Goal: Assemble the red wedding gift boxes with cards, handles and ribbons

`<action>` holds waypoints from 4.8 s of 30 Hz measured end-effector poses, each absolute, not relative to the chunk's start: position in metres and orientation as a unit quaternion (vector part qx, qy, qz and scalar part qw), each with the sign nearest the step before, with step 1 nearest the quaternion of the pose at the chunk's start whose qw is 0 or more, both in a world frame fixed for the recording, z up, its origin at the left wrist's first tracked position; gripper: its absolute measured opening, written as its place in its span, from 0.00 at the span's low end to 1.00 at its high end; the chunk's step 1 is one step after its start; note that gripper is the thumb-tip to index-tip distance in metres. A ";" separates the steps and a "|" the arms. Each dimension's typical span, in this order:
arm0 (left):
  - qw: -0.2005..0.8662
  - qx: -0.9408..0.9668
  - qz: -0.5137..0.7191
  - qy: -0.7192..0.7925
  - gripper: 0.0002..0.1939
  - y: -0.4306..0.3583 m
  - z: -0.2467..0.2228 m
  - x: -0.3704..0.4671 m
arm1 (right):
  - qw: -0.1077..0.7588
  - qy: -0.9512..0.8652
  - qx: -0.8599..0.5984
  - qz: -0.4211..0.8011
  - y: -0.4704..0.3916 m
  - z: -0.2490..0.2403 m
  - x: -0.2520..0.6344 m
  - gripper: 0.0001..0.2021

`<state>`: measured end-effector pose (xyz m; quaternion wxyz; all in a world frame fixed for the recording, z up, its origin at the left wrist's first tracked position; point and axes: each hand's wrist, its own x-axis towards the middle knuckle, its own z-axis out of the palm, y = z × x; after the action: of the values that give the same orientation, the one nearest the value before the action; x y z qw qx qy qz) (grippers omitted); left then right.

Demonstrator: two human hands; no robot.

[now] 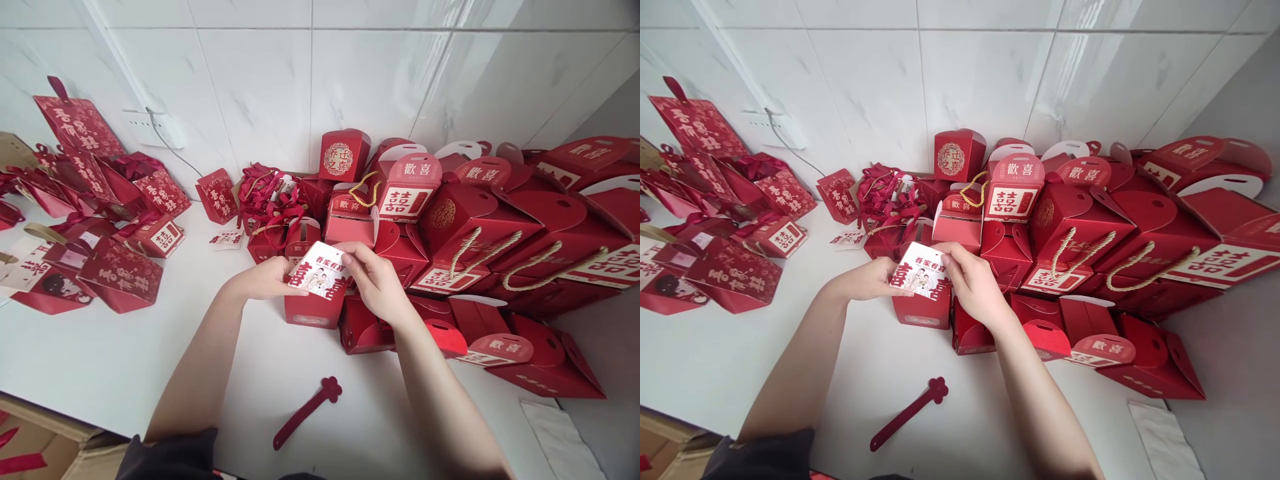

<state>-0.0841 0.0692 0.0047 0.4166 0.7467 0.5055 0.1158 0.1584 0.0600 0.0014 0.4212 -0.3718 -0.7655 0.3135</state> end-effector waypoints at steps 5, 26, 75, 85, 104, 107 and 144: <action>0.419 0.760 0.074 0.491 0.20 0.071 0.003 -0.086 | 0.368 -0.823 -0.327 0.284 0.054 0.006 0.160 0.17; 0.384 0.778 0.170 0.467 0.18 0.055 0.029 -0.089 | 0.251 -0.868 -0.355 0.240 0.046 -0.002 0.150 0.12; 0.224 0.861 0.151 0.432 0.11 0.054 0.026 -0.067 | 0.061 -0.947 -0.235 0.213 -0.038 -0.034 0.178 0.10; 0.153 0.863 0.134 0.462 0.10 0.039 0.037 -0.062 | 0.079 -0.832 -0.430 0.342 -0.056 -0.097 0.174 0.13; 0.160 0.809 0.079 0.560 0.07 -0.002 0.053 -0.038 | 0.296 -0.683 -0.321 0.586 -0.050 -0.045 0.191 0.05; 0.143 0.824 0.051 0.546 0.07 -0.004 0.054 -0.043 | 0.319 -0.666 -0.299 0.604 -0.046 -0.030 0.196 0.05; 0.256 0.824 0.089 0.497 0.16 0.036 0.032 -0.045 | 0.403 -0.819 -0.360 0.193 0.022 -0.022 0.158 0.06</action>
<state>-0.0454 0.0357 0.0321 0.2562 0.8244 0.4968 0.0887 0.1581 0.0216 -0.0219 0.4030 -0.3596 -0.8191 0.1933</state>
